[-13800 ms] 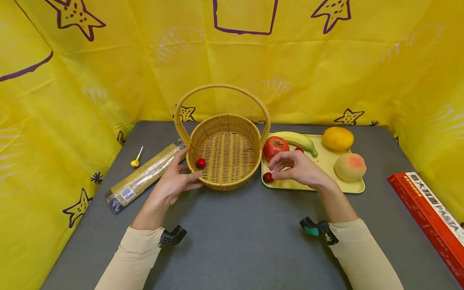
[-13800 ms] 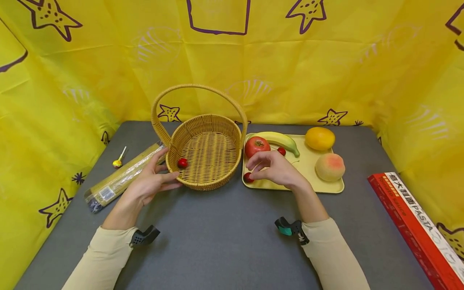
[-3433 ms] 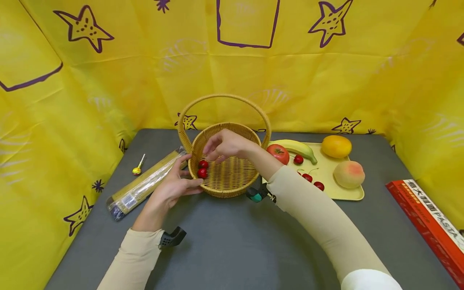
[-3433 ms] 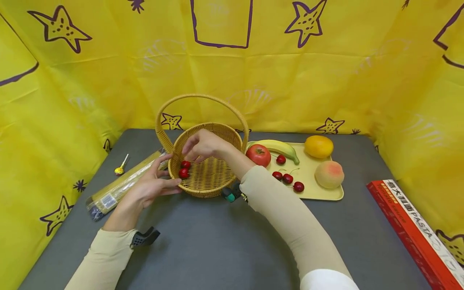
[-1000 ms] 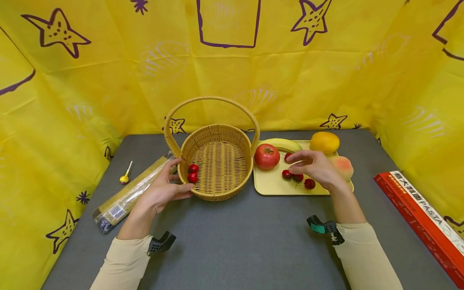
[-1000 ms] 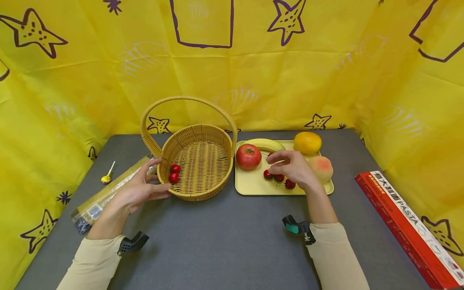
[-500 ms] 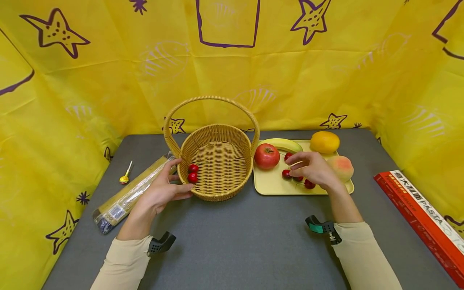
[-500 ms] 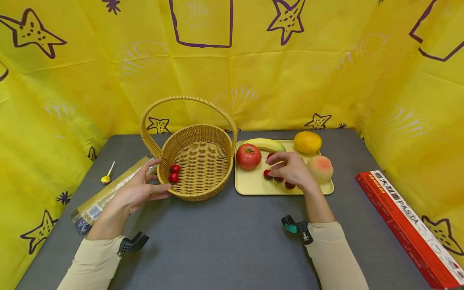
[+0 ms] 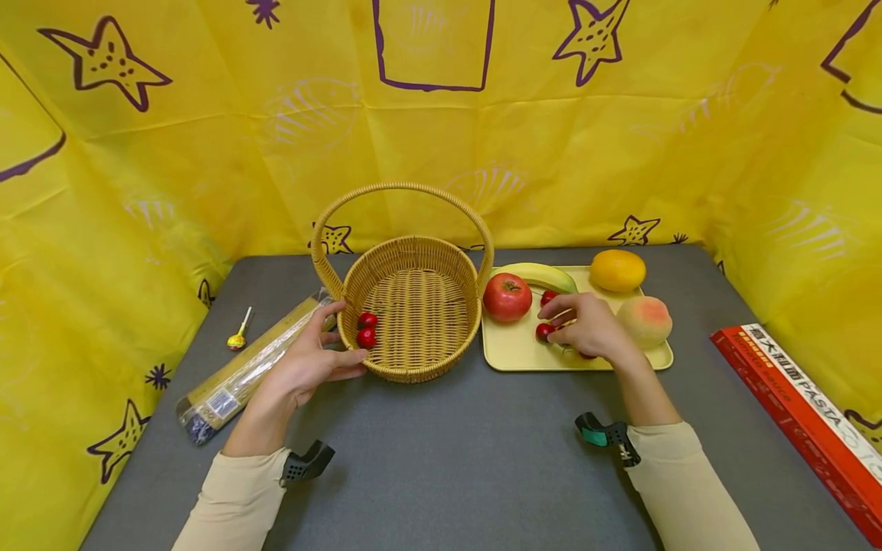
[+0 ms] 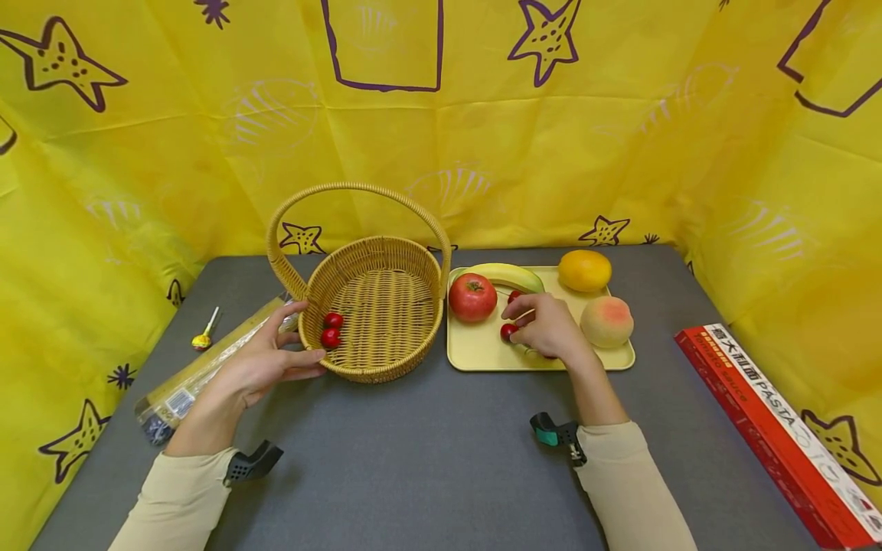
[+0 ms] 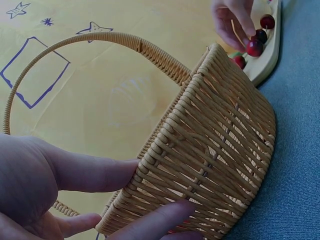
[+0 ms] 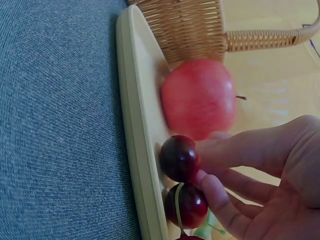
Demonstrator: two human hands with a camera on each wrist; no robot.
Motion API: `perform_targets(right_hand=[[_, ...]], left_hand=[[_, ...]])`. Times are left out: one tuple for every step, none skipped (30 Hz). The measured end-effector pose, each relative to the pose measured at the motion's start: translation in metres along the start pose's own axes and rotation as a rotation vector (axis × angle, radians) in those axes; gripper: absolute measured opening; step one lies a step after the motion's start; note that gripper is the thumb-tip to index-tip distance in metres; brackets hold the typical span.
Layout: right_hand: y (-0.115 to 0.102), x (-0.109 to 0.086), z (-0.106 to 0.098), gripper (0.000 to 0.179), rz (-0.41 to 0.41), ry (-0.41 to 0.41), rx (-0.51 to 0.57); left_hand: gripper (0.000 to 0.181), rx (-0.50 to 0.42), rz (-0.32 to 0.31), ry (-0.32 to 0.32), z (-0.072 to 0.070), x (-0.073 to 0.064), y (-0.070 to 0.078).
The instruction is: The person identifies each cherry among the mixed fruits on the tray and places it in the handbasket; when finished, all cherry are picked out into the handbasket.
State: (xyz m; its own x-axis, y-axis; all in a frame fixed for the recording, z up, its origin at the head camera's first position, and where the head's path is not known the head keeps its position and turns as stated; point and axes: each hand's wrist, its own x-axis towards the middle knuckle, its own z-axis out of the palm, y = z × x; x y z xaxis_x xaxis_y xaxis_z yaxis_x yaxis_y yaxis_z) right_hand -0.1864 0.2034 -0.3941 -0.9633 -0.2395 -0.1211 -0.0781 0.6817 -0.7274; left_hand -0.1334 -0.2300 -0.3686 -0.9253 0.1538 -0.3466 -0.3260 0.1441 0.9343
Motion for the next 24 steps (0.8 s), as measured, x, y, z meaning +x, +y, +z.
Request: perform_targets(right_hand=[[0.0, 0.0, 0.001, 0.031, -0.006, 0.001, -0.011], [0.0, 0.001, 0.002, 0.031, -0.013, 0.002, -0.024], [0.0, 0.001, 0.002, 0.031, -0.02, 0.003, -0.037], [0.0, 0.001, 0.003, 0.03, -0.026, 0.005, -0.05], [0.0, 0.001, 0.004, 0.03, -0.03, 0.006, -0.059], [0.0, 0.002, 0.005, 0.03, -0.035, 0.009, -0.07], [0.0, 0.002, 0.005, 0.03, -0.039, 0.012, -0.079], [-0.001, 0.002, 0.006, 0.031, -0.045, 0.016, -0.094], [-0.001, 0.002, 0.006, 0.031, -0.052, 0.019, -0.107], [-0.001, 0.003, 0.007, 0.031, -0.061, 0.023, -0.12], [-0.001, 0.003, 0.007, 0.031, -0.074, 0.023, -0.129], [-0.001, 0.003, 0.008, 0.031, -0.085, 0.026, -0.138], [0.0, 0.003, 0.008, 0.031, -0.095, 0.028, -0.146], [0.0, 0.003, 0.009, 0.031, -0.102, 0.029, -0.152], [0.0, 0.003, 0.009, 0.031, -0.108, 0.028, -0.15], [-0.001, 0.003, 0.01, 0.031, -0.109, 0.025, -0.147], [-0.001, 0.003, 0.01, 0.031, -0.112, 0.023, -0.146], [-0.002, 0.003, 0.01, 0.031, -0.111, 0.023, -0.145], [-0.002, 0.003, 0.011, 0.031, -0.112, 0.021, -0.145], [-0.003, 0.002, 0.011, 0.031, -0.115, 0.02, -0.145], [-0.004, 0.002, 0.011, 0.03, -0.122, 0.018, -0.148], [-0.004, 0.002, 0.012, 0.03, -0.13, 0.017, -0.155], [-0.005, 0.002, 0.012, 0.03, -0.14, 0.018, -0.163], [-0.006, 0.002, 0.013, 0.03, -0.147, 0.018, -0.17]], left_hand=[[0.098, 0.0, -0.001, 0.001, 0.0, 0.0, 0.0], [0.098, 0.0, -0.002, 0.002, 0.0, 0.0, 0.0], [0.098, -0.001, -0.004, 0.004, 0.0, 0.0, 0.0], [0.098, -0.002, -0.001, 0.002, 0.0, -0.001, 0.0], [0.098, -0.003, -0.002, 0.004, 0.001, -0.001, 0.0], [0.098, -0.003, -0.002, 0.003, 0.001, -0.001, 0.0], [0.098, -0.004, -0.002, 0.005, 0.001, -0.001, 0.001], [0.098, -0.005, -0.001, 0.003, 0.002, -0.001, 0.001], [0.098, -0.006, -0.001, 0.004, 0.002, -0.001, 0.001], [0.098, -0.005, -0.001, 0.003, 0.002, -0.001, 0.001], [0.098, -0.005, -0.001, 0.002, 0.002, -0.001, 0.001], [0.098, -0.003, 0.0, 0.0, 0.002, -0.001, 0.001], [0.098, -0.003, -0.001, 0.001, 0.001, -0.001, 0.001], [0.098, -0.002, 0.0, -0.001, 0.001, -0.001, 0.001], [0.098, -0.001, -0.001, -0.002, 0.001, -0.001, 0.001], [0.098, 0.0, 0.0, -0.003, 0.001, -0.001, 0.001], [0.098, 0.0, 0.001, -0.004, 0.001, -0.001, 0.001], [0.098, -0.001, -0.002, -0.001, 0.001, -0.001, 0.001], [0.098, -0.002, 0.0, -0.002, 0.001, -0.001, 0.001], [0.098, -0.002, 0.001, -0.004, 0.001, -0.001, 0.001], [0.098, -0.001, 0.004, -0.007, 0.002, -0.001, 0.001], [0.098, -0.002, 0.003, -0.006, 0.002, -0.001, 0.001], [0.098, -0.003, 0.003, -0.005, 0.002, -0.001, 0.001], [0.098, -0.003, 0.003, -0.005, 0.002, -0.001, 0.001]])
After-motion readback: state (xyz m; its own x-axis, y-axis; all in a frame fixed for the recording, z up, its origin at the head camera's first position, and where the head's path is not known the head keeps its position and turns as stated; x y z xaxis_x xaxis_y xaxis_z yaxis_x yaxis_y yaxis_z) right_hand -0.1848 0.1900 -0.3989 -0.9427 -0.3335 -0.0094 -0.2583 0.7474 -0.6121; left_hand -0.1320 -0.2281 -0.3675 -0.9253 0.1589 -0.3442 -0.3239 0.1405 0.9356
